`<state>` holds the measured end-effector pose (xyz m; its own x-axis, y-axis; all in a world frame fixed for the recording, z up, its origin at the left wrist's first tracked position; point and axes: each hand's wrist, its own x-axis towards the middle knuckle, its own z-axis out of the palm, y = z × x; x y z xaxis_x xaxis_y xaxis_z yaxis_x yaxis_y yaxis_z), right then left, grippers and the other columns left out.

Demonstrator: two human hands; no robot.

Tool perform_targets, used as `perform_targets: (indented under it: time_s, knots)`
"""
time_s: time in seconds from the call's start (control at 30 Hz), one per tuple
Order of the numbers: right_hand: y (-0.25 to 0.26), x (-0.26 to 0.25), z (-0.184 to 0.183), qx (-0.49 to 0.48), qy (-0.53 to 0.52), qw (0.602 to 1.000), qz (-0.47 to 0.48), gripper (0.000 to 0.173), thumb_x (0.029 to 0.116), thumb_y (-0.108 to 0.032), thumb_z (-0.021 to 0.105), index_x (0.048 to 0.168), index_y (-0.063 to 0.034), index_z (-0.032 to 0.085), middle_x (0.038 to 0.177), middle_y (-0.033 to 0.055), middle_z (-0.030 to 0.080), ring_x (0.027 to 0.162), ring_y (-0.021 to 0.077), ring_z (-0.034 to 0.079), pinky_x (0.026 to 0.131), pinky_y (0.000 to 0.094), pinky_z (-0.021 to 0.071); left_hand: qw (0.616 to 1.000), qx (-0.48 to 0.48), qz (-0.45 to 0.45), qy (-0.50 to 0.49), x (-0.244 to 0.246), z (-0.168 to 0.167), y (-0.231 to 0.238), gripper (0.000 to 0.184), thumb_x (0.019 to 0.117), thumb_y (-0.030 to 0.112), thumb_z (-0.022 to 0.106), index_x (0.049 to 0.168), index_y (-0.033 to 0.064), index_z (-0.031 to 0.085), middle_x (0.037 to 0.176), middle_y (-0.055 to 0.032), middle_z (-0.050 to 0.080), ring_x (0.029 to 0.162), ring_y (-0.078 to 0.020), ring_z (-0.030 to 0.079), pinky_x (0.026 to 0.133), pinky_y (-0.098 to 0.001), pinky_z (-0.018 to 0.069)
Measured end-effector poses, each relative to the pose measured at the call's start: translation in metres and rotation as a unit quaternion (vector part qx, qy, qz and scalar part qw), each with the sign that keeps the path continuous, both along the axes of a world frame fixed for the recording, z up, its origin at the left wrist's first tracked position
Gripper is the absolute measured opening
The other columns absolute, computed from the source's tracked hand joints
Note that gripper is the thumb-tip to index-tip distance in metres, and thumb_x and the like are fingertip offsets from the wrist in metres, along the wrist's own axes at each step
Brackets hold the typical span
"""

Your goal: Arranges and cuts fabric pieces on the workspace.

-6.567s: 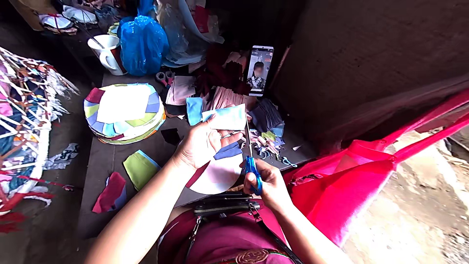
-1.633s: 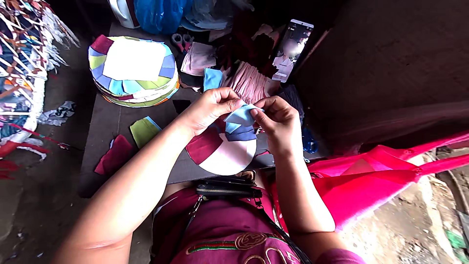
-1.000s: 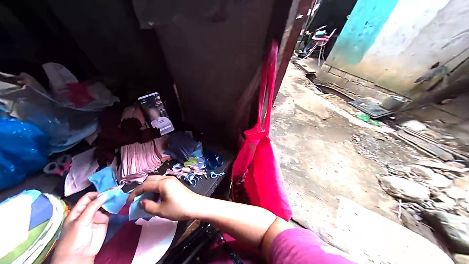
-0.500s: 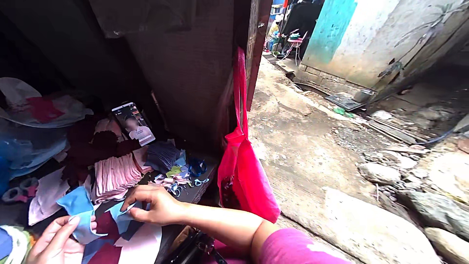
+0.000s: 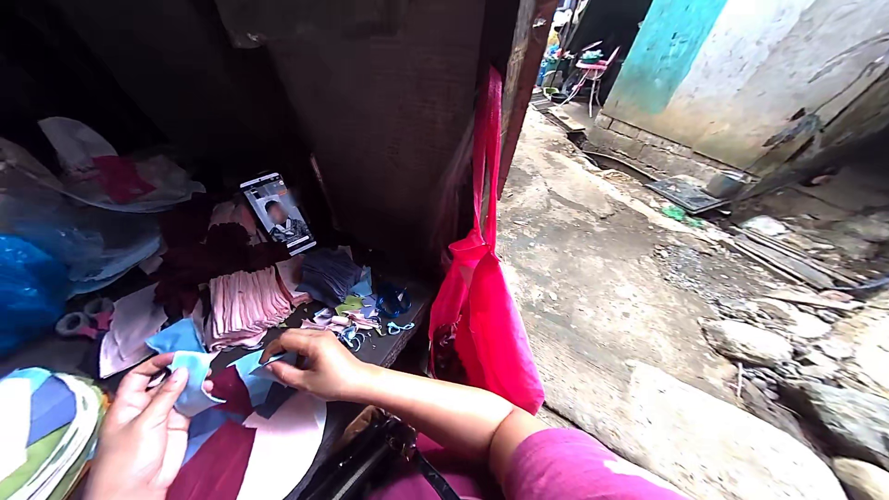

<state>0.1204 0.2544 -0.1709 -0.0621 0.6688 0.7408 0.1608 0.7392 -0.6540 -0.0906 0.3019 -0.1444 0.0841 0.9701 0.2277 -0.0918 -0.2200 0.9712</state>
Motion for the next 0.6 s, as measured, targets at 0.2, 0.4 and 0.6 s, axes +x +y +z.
perform_targets:
  time_s: [0.2, 0.4, 0.6]
  knots:
    - [-0.010, 0.005, 0.023, -0.074, -0.111, 0.991, -0.028, 0.012, 0.0910, 0.001, 0.067, 0.100, 0.0096, 0.070, 0.091, 0.0212, 0.072, 0.085, 0.0289, 0.071, 0.079, 0.0442, 0.0568, 0.999, 0.007, 0.019, 0.046, 0.002, 0.004, -0.006, 0.025, 0.1014, 0.000, 0.046, 0.124, 0.0091, 0.050, 0.097, 0.0090, 0.066, 0.080, -0.0011, 0.068, 0.074, -0.0214, 0.0595]
    - [-0.027, 0.001, 0.035, -0.093, -0.255, 0.962, 0.019, 0.008, 0.0900, -0.007, 0.072, 0.094, -0.0044, 0.065, 0.078, 0.0061, 0.066, 0.066, 0.0143, 0.064, 0.060, 0.0325, 0.0545, 0.993, -0.024, 0.055, 0.101, 0.004, 0.010, -0.005, 0.032, 0.1029, 0.006, 0.052, 0.134, -0.0016, 0.049, 0.107, -0.0069, 0.066, 0.089, -0.0108, 0.068, 0.082, -0.0347, 0.0590]
    - [-0.041, -0.027, 0.037, -0.143, -0.185, 0.948, 0.215, 0.013, 0.0890, -0.005, 0.072, 0.102, -0.0032, 0.070, 0.089, -0.0032, 0.072, 0.075, -0.0040, 0.065, 0.069, 0.0136, 0.0559, 0.994, -0.006, 0.044, 0.102, -0.002, 0.013, 0.003, 0.031, 0.1031, 0.006, 0.050, 0.131, -0.0062, 0.052, 0.110, -0.0160, 0.067, 0.092, -0.0175, 0.068, 0.084, -0.0384, 0.0576]
